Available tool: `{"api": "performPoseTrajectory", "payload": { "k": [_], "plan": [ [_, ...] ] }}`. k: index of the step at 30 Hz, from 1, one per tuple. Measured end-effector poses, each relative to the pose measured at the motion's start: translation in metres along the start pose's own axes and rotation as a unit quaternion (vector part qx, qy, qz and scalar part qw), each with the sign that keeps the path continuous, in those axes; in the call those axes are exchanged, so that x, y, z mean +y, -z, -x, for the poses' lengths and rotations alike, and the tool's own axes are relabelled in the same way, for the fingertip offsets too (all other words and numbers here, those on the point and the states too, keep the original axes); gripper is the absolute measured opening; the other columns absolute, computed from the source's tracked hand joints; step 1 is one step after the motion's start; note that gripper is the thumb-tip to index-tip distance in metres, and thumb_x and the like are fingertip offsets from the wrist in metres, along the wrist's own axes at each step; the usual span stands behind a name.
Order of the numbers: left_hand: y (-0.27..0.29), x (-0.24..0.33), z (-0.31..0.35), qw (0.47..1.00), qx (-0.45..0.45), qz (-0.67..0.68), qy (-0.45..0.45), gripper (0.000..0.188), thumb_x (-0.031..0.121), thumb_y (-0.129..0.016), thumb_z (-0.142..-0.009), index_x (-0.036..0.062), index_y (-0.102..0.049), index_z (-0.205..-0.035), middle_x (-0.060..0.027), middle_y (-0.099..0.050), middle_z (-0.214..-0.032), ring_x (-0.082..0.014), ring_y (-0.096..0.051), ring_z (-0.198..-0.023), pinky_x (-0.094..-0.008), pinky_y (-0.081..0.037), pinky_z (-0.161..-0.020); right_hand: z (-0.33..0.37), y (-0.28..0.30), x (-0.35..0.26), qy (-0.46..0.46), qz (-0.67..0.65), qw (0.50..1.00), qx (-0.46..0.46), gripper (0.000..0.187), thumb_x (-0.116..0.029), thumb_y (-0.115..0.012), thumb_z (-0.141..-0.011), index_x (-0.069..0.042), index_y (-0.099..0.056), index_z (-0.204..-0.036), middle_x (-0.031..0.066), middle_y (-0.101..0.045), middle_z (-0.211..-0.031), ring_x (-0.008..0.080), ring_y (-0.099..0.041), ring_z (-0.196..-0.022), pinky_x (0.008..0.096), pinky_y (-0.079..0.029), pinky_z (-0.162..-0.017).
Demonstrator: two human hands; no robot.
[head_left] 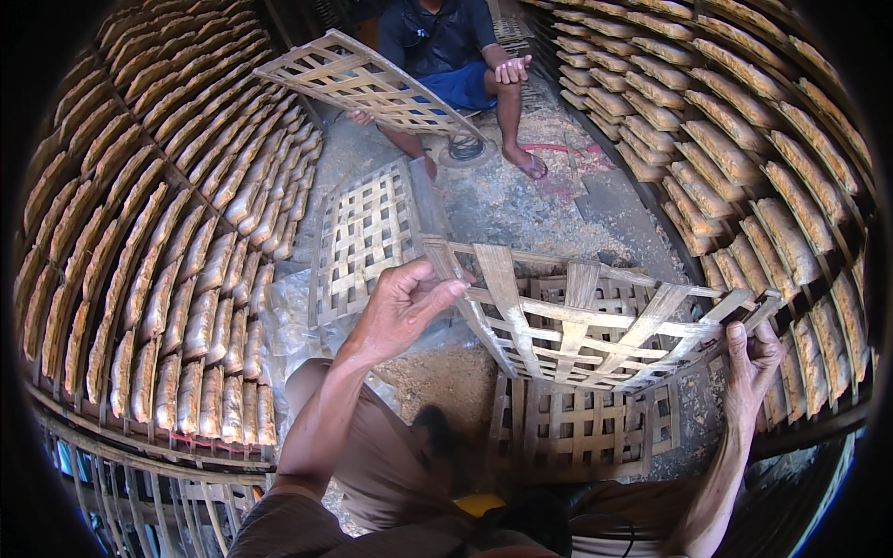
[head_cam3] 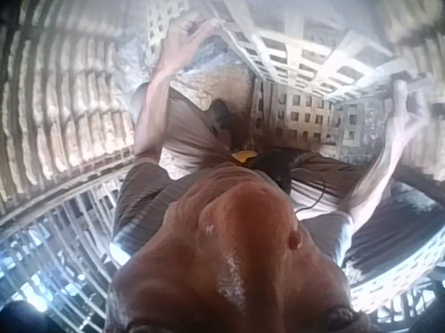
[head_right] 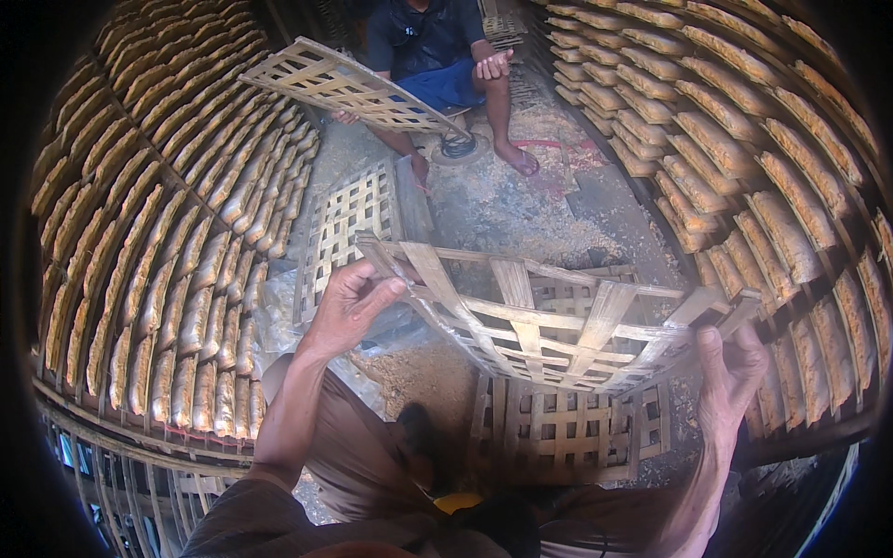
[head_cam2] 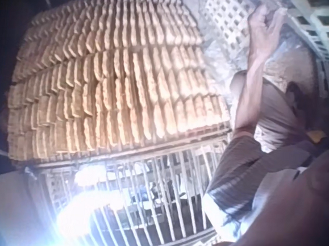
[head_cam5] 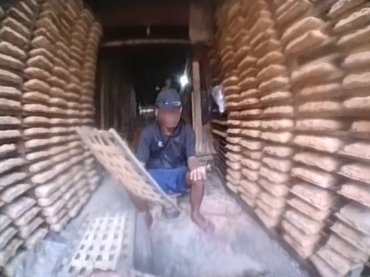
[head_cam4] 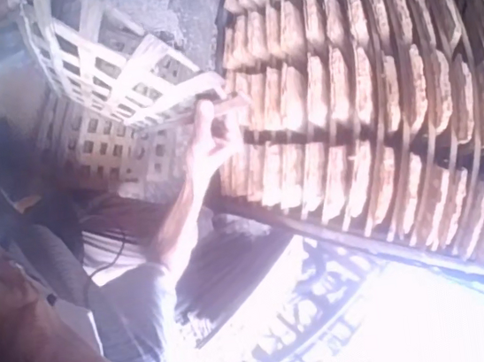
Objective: The person assembles a wooden lattice structure by hand, interlocking slats and adjusting the frame. They rotate the lattice to inspect and tighten connections, then place it on the floor among other similar pieces.
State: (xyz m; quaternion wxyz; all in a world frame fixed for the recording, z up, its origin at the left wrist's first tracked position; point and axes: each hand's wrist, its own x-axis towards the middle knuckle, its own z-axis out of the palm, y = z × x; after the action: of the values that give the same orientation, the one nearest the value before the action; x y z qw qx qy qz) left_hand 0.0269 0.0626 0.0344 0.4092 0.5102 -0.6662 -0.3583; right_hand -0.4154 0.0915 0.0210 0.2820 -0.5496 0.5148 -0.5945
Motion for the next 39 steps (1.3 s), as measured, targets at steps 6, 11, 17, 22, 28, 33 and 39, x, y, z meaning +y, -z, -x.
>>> {"api": "performPoseTrajectory", "payload": {
  "k": [6,11,17,22,28,33,39],
  "plan": [
    [-0.002,0.011,0.002,1.000,0.003,0.014,-0.022,0.023,0.015,-0.069,-0.102,-0.0034,-0.072,-0.115,-0.0079,-0.076,-0.098,-0.0071,-0.066,-0.090,-0.0249,-0.054,-0.078,-0.003,-0.001,0.001,-0.028,-0.010,0.999,-0.015,0.036,-0.025,-0.075,-0.097,0.002,-0.072,-0.120,0.0057,-0.073,-0.105,0.0145,-0.064,-0.098,0.0340,-0.049,-0.091],
    [-0.002,0.011,0.004,0.999,-0.003,0.016,-0.028,0.023,0.014,-0.069,-0.102,-0.0027,-0.072,-0.117,-0.0077,-0.076,-0.100,-0.0072,-0.066,-0.092,-0.0253,-0.054,-0.080,-0.005,0.009,0.001,0.004,-0.040,0.998,-0.044,0.040,-0.026,-0.080,-0.092,0.002,-0.072,-0.120,0.0061,-0.074,-0.105,0.0151,-0.066,-0.096,0.0348,-0.050,-0.091],
    [-0.002,0.008,0.003,1.000,-0.002,0.022,-0.015,0.022,0.014,-0.068,-0.102,-0.0027,-0.072,-0.117,-0.0072,-0.075,-0.102,-0.0073,-0.065,-0.093,-0.0254,-0.054,-0.081,-0.009,0.023,-0.004,-0.032,-0.036,0.996,-0.078,0.032,-0.013,-0.081,-0.088,0.000,-0.075,-0.116,0.0053,-0.076,-0.101,0.0128,-0.067,-0.092,0.0313,-0.051,-0.087],
    [-0.003,0.008,0.004,1.000,-0.004,0.026,-0.017,0.024,0.013,-0.067,-0.103,-0.0028,-0.070,-0.120,-0.0076,-0.075,-0.105,-0.0084,-0.066,-0.095,-0.0269,-0.055,-0.083,-0.010,0.024,-0.008,-0.070,0.051,0.995,-0.045,0.028,-0.007,-0.080,-0.086,-0.002,-0.077,-0.114,0.0040,-0.077,-0.093,0.0110,-0.066,-0.086,0.0299,-0.052,-0.084],
    [-0.005,0.009,0.003,0.999,0.005,0.026,-0.020,0.023,0.012,-0.067,-0.103,-0.0029,-0.069,-0.121,-0.0081,-0.076,-0.106,-0.0090,-0.067,-0.097,-0.0279,-0.055,-0.085,-0.011,0.024,-0.006,-0.041,0.069,0.995,-0.057,0.030,-0.007,-0.078,-0.088,-0.001,-0.076,-0.118,0.0052,-0.077,-0.097,0.0114,-0.066,-0.088,0.0309,-0.052,-0.086],
    [-0.004,0.006,0.003,0.999,0.016,0.020,-0.021,0.022,0.012,-0.068,-0.102,-0.0027,-0.069,-0.118,-0.0077,-0.076,-0.104,-0.0083,-0.067,-0.094,-0.0273,-0.055,-0.082,-0.009,0.021,-0.011,-0.045,0.058,0.995,-0.075,0.034,-0.008,-0.075,-0.092,0.002,-0.073,-0.124,0.0077,-0.077,-0.103,0.0130,-0.067,-0.094,0.0317,-0.051,-0.090],
    [-0.001,0.005,0.001,1.000,-0.014,-0.013,0.007,0.025,0.012,-0.064,-0.103,0.0010,-0.067,-0.125,-0.0109,-0.075,-0.112,-0.0158,-0.071,-0.101,-0.0352,-0.061,-0.089,-0.008,0.021,0.000,-0.045,0.005,0.997,-0.060,0.029,-0.008,-0.075,-0.092,0.001,-0.074,-0.120,0.0068,-0.076,-0.103,0.0127,-0.067,-0.096,0.0308,-0.051,-0.089]
  ]
}}
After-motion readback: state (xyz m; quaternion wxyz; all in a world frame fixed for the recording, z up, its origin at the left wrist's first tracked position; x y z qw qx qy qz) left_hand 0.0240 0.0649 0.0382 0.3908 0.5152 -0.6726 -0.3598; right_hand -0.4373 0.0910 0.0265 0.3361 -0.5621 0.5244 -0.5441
